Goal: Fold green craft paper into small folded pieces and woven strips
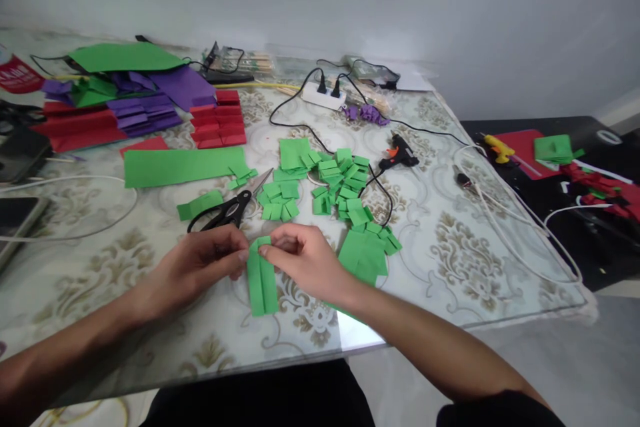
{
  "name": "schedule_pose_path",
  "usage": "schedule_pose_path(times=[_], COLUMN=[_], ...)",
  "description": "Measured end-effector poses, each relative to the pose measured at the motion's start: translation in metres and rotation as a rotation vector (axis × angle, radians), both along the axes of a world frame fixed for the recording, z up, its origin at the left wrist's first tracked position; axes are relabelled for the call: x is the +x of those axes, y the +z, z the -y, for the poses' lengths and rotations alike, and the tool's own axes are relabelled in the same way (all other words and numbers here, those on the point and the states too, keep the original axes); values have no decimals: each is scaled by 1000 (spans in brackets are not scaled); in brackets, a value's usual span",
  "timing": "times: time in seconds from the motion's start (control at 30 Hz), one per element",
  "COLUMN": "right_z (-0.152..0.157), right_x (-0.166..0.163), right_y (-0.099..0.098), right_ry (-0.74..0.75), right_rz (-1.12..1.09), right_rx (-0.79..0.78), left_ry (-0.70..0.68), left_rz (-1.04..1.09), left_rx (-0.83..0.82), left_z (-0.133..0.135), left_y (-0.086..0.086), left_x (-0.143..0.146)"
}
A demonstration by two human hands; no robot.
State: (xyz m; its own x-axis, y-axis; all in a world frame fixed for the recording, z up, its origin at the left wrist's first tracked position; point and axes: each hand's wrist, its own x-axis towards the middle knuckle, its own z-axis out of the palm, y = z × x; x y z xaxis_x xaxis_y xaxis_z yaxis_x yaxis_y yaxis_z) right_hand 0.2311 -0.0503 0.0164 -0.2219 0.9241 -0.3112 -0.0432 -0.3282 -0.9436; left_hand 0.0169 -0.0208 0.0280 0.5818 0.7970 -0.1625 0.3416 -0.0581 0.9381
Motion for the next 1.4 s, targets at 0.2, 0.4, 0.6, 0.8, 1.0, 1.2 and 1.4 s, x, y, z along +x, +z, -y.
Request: schedule_pose_path(times=[0.2,0.4,0.6,0.8,1.0,1.2,1.4], right_z=[3,3,3,4,2,6,6], right_x=[-1,-1,-1,-1,-1,1,0], right_y=[-1,-4,-3,-2,-4,-7,-4], right_ry=[18,3,-9,0,8,5,55], right_rz=[36,12,18,5,-57,-63,-16], right_rx=[42,63,52,41,30,173,243], left_ry=[18,54,20,-6,-21,-3,9], left_rz=[25,-82,-58,89,137,116,124], left_rx=[95,209,139,-101,-171,-135,-117], left_z=[2,5,3,-2,-4,-3,-3], left_y=[-5,-13,-2,2,-2,1,0], left_x=[1,-1,-2,1,0,1,1])
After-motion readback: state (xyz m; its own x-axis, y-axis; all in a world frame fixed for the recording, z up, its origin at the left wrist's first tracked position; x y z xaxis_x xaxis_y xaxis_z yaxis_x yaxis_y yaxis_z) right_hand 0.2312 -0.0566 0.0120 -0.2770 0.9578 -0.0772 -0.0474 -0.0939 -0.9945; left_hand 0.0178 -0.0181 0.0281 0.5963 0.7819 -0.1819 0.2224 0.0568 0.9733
